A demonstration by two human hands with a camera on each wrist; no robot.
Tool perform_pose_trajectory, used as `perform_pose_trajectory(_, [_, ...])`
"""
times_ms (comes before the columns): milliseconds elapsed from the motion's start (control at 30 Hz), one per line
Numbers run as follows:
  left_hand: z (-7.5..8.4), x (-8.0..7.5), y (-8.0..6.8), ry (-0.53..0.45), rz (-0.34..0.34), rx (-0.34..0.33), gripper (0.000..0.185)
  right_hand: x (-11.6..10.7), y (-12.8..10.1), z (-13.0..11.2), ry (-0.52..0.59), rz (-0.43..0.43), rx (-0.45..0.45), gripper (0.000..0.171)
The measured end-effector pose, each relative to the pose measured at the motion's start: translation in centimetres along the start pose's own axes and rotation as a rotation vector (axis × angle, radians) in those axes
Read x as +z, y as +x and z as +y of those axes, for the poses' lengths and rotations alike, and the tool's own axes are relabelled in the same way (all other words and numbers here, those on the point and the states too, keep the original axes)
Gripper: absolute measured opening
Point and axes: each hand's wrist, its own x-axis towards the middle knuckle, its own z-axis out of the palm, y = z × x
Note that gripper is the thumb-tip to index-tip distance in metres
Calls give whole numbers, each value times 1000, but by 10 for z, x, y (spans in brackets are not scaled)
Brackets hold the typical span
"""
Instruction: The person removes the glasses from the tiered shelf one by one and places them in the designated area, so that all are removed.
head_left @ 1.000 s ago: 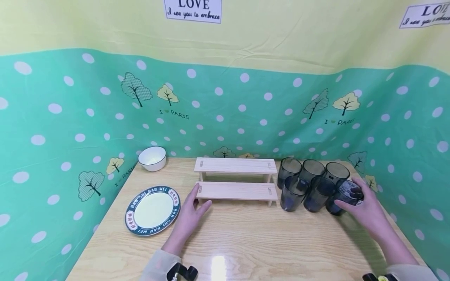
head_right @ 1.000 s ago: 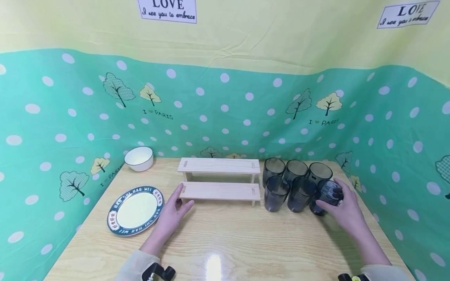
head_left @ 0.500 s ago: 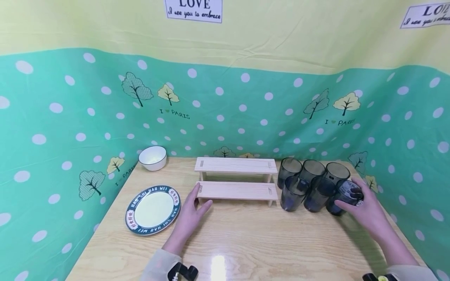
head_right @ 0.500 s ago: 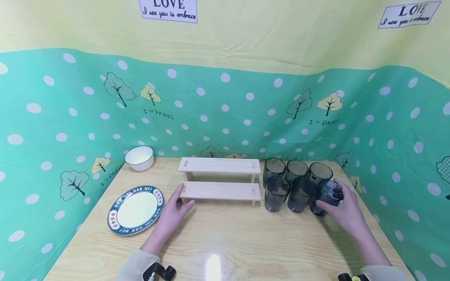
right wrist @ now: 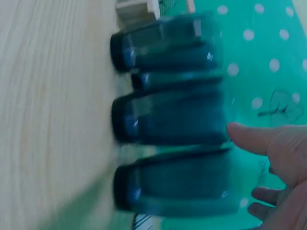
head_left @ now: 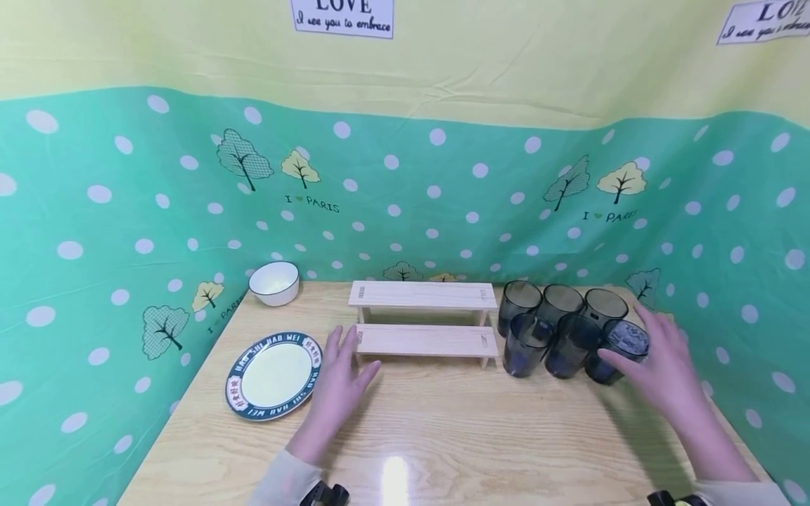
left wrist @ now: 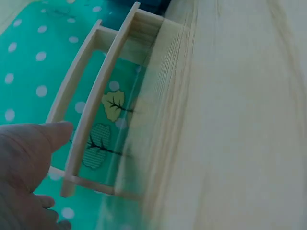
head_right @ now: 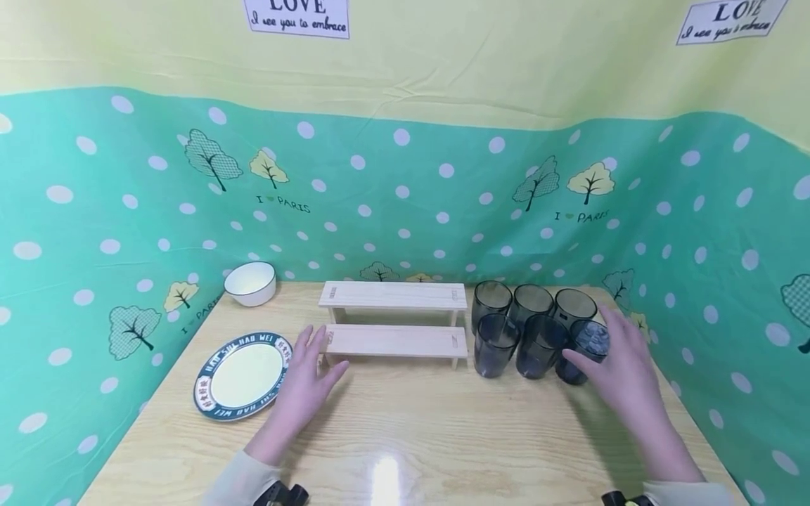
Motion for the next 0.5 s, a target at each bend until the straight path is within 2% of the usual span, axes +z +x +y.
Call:
perform_pose_trajectory(233, [8,-19,1,264,-1,177,85,15,0,-51,-102,66,-150,98])
perform_pose_trajectory(333, [14,-23,1,331,-14,223,83,25,0,-69,-124,75,-210,93])
perform_pose_trajectory(500, [24,-28,1,399,-43,265,81,42,0,-89,-138,56,-250,91])
